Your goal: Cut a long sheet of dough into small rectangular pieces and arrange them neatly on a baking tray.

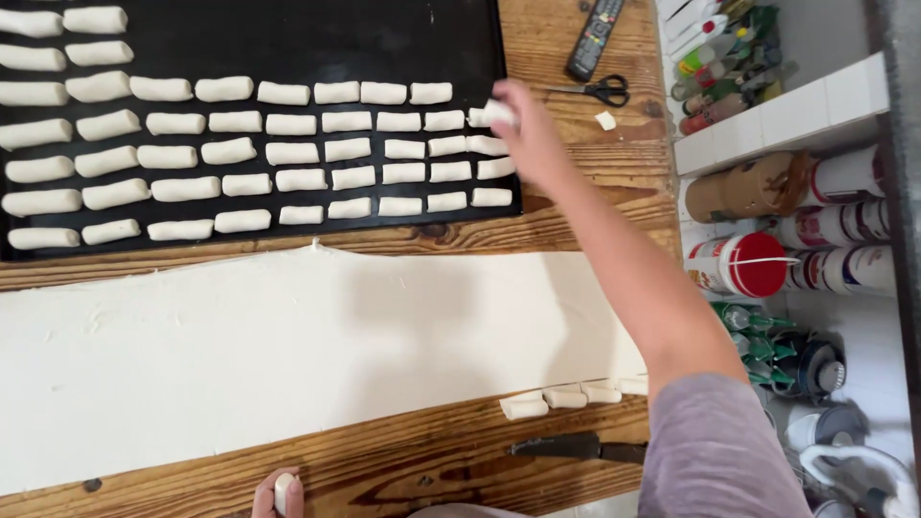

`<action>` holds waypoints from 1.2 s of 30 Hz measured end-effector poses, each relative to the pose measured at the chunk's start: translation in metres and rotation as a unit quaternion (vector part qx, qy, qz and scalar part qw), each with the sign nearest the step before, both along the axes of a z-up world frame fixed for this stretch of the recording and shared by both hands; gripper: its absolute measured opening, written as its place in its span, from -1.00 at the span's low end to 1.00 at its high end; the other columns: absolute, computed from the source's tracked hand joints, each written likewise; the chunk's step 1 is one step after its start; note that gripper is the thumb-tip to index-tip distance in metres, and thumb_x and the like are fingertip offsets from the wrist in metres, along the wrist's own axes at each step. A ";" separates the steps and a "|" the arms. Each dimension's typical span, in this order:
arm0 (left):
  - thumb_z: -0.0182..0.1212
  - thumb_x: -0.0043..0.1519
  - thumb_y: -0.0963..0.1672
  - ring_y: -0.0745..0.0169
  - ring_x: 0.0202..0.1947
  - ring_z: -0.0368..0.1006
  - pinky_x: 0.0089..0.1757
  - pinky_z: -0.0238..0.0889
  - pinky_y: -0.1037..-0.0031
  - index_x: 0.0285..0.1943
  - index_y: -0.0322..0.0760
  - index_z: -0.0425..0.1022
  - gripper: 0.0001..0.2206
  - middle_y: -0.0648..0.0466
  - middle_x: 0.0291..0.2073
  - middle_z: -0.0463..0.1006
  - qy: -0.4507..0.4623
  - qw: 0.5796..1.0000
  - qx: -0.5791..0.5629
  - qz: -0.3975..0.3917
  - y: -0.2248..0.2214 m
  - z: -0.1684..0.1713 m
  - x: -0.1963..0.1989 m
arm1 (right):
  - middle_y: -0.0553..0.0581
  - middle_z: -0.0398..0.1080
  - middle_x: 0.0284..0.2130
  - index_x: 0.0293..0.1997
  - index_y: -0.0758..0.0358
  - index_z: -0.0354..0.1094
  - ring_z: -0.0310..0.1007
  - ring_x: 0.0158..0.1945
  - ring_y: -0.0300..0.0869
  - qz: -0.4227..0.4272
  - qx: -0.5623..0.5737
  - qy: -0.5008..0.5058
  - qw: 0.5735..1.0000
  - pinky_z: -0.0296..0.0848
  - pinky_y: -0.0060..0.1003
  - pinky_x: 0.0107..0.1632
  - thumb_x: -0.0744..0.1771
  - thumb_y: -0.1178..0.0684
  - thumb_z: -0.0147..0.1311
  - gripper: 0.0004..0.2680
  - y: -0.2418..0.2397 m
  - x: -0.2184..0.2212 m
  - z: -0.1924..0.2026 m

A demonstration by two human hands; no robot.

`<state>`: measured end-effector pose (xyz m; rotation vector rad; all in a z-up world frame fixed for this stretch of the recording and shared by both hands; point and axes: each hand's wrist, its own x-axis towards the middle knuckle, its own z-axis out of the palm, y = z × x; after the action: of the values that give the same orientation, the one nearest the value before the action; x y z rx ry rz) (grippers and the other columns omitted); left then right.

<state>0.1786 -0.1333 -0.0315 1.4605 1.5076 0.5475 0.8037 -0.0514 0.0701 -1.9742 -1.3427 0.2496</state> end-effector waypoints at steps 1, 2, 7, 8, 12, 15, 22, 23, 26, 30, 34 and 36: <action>0.09 0.38 -0.01 0.48 -0.48 0.22 -0.35 0.09 0.65 0.03 -0.14 0.55 -0.77 0.21 -0.34 0.48 0.003 1.000 -0.010 -0.009 0.001 0.000 0.000 | 0.29 0.44 -0.01 0.17 0.34 0.30 0.44 0.10 0.11 -0.047 -0.078 0.019 0.996 0.38 -0.03 0.20 0.38 0.19 0.07 -0.78 0.018 0.010 0.008; 0.10 0.37 -0.02 0.48 -0.49 0.21 -0.37 0.08 0.65 0.03 -0.13 0.56 -0.78 0.22 -0.35 0.48 0.007 1.000 -0.019 -0.018 0.002 0.000 0.000 | 0.12 0.49 0.04 0.18 0.21 0.31 0.50 0.07 -0.13 -0.091 -0.157 0.038 0.983 0.48 -0.24 0.17 0.35 0.19 0.14 -0.74 0.036 0.020 0.015; 0.14 0.34 -0.02 0.50 -0.53 0.20 -0.41 0.06 0.67 0.01 -0.11 0.60 -0.79 0.24 -0.38 0.50 0.030 0.997 -0.062 -0.026 0.007 0.003 0.002 | 0.09 0.45 -0.13 -0.01 0.15 0.54 0.44 -0.03 -0.05 -0.021 -0.083 -0.056 0.995 0.34 -0.12 0.10 0.31 0.16 0.33 -0.82 0.062 0.062 -0.043; 0.16 0.33 -0.03 0.51 -0.54 0.19 -0.43 0.06 0.68 0.01 -0.10 0.61 -0.79 0.24 -0.39 0.50 0.032 0.997 -0.070 -0.031 0.009 0.003 0.003 | 0.02 0.40 -0.15 0.00 0.07 0.57 0.39 -0.03 -0.04 -0.051 -0.120 -0.071 0.989 0.32 -0.06 0.12 0.32 0.12 0.31 -0.83 0.066 0.061 -0.044; 0.19 0.30 -0.03 0.52 -0.57 0.18 -0.46 0.04 0.70 0.00 -0.08 0.64 -0.80 0.26 -0.41 0.52 0.040 0.994 -0.091 -0.045 0.014 0.013 0.000 | -0.07 0.38 -0.30 0.02 -0.02 0.61 0.28 -0.08 -0.03 -0.009 -0.102 -0.149 0.984 0.24 -0.09 -0.03 0.33 0.05 0.34 -0.83 0.057 0.081 -0.077; 0.16 0.32 -0.05 0.46 -0.53 0.28 -0.40 0.13 0.67 0.03 -0.15 0.65 -0.77 0.18 -0.40 0.56 0.026 0.989 -0.134 -0.049 0.018 0.015 -0.004 | -0.08 0.50 -0.15 0.17 -0.06 0.55 0.24 0.05 -0.03 0.046 -0.155 -0.199 0.967 0.11 -0.05 0.05 0.32 0.04 0.33 -0.72 0.049 0.067 -0.042; 0.21 0.19 -0.09 0.33 -0.44 0.27 -0.30 0.09 0.55 -0.46 -0.25 0.56 -0.81 0.09 -0.55 0.48 0.016 0.969 -0.228 -0.090 0.028 0.028 0.003 | 0.31 0.21 0.36 0.17 0.24 0.24 0.13 0.44 0.17 0.056 -0.153 -0.097 0.982 0.15 0.13 0.41 0.39 0.02 -0.08 -0.76 -0.118 -0.116 -0.008; 0.10 0.22 -0.09 0.25 -0.25 0.44 -0.09 0.19 0.48 -0.48 -0.33 0.53 -0.74 0.02 -0.40 0.63 0.003 0.953 -0.290 -0.093 0.034 0.023 -0.004 | 0.22 0.19 0.39 0.44 0.12 0.15 0.14 0.44 0.15 0.110 -0.151 -0.088 0.978 0.03 0.13 0.44 0.42 -0.26 -0.10 -0.56 -0.171 -0.151 -0.023; -0.03 0.45 -0.04 0.04 -0.59 0.23 -0.59 -0.02 0.34 -0.23 -0.37 0.36 -0.70 -0.10 -0.50 0.32 -0.215 0.868 -0.435 0.102 0.023 -0.020 -0.028 | 0.02 -0.42 0.55 0.56 -0.05 -0.41 -0.43 0.54 -0.05 0.151 -0.500 -0.041 0.852 -0.46 0.15 0.49 0.38 -0.36 -0.04 -0.35 -0.233 -0.257 0.028; 0.01 0.43 -0.12 0.09 -0.50 0.27 -0.55 0.03 0.42 0.04 -0.37 0.39 -0.81 -0.08 -0.41 0.35 -0.278 0.866 -0.405 0.095 0.042 0.003 -0.029 | 0.09 -0.04 0.50 0.56 0.22 -0.19 -0.08 0.53 -0.10 0.069 -0.304 -0.247 0.917 -0.21 -0.01 0.51 0.38 -0.43 -0.12 -0.34 -0.317 -0.302 -0.038; 0.16 0.33 -0.12 0.22 -0.45 0.26 -0.29 0.13 0.41 -0.14 -0.24 0.42 -0.90 0.01 -0.52 0.40 -0.055 0.945 -0.313 -0.078 0.073 0.054 -0.033 | 0.01 0.23 0.26 0.33 -0.06 0.14 0.18 0.24 -0.15 -0.048 -0.380 -0.140 0.913 0.15 -0.13 0.23 0.36 -0.05 -0.09 -0.65 -0.304 -0.297 -0.040; 0.18 0.33 -0.10 0.23 -0.42 0.24 -0.26 0.12 0.42 -0.03 -0.18 0.45 -0.88 0.02 -0.49 0.40 -0.015 0.946 -0.308 -0.103 0.089 0.052 -0.050 | 0.04 0.50 0.05 0.16 -0.12 0.42 0.47 -0.02 -0.14 -0.085 -0.286 -0.178 0.938 0.58 -0.25 -0.08 0.27 0.09 0.25 -0.67 -0.299 -0.300 -0.044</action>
<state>0.1283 -0.0443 0.0204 1.0848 1.3169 -0.0407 0.5042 -0.3501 0.0257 -2.7145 -1.4153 0.2231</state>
